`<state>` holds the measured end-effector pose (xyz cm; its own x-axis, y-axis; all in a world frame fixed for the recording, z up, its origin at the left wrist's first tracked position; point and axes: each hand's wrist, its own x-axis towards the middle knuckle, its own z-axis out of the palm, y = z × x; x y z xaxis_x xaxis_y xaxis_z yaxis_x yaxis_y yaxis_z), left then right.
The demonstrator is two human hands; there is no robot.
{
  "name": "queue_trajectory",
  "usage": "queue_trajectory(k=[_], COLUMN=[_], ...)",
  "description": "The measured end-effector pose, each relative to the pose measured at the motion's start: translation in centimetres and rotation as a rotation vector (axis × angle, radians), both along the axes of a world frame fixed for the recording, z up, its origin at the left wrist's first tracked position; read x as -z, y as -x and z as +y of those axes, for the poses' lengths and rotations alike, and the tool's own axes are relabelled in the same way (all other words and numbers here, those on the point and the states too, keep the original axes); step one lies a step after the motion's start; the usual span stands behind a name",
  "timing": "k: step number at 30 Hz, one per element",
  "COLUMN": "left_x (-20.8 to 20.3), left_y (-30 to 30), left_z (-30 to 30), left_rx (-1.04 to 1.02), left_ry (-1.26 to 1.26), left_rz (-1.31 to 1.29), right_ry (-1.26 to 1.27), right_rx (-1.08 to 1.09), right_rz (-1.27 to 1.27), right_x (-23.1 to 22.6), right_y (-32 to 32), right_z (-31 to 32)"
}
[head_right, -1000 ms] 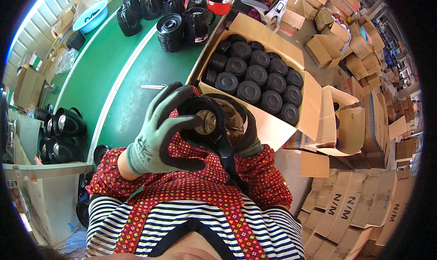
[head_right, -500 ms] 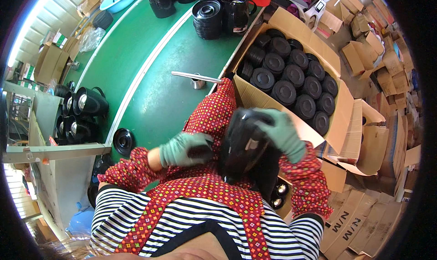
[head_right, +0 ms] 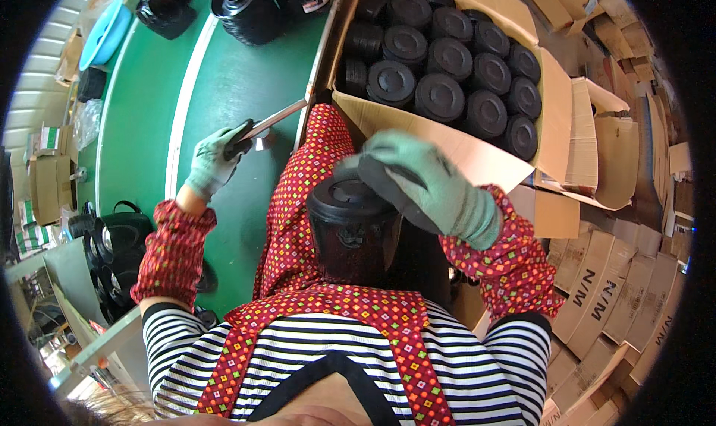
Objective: The person repeatedly picks up black kettle bodies and lids from a box, inserts a metal rod into the kettle body, and places the assembled unit on a green table. The process is repeated for multiple units throughout the clip.
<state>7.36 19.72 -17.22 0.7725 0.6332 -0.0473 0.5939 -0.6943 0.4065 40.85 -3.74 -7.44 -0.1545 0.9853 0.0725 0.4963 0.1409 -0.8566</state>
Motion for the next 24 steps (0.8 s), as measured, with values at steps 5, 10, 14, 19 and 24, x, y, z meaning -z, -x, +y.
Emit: queue_trajectory(k=[5, 10, 14, 19, 24], left_x=[-11.7, -17.1, -15.4, -11.5, -9.7], left_y=[-4.3, -7.2, -10.3, -13.7, -12.6], left_z=[-5.9, -6.7, -4.5, -7.0, -8.2], left_rx=[0.021, 0.217, 0.653, 0.726, 0.637], left_ry=[0.057, 0.59, 0.316, 0.685, 0.892], left_rz=[-0.213, -0.506, -0.534, -0.667, -0.793], right_ry=[-0.581, -0.48, -0.605, -0.367, -0.272], right_rx=[0.029, 0.024, -0.032, -0.044, -0.004], right_rz=[-0.377, 0.01, -0.035, 0.03, -0.046], right_x=[-1.1, 7.0, 10.5, 12.3, 9.2], right_y=[0.7, -0.6, -2.6, -2.1, -2.2], right_z=[8.5, 10.3, 8.9, 5.5, 4.1])
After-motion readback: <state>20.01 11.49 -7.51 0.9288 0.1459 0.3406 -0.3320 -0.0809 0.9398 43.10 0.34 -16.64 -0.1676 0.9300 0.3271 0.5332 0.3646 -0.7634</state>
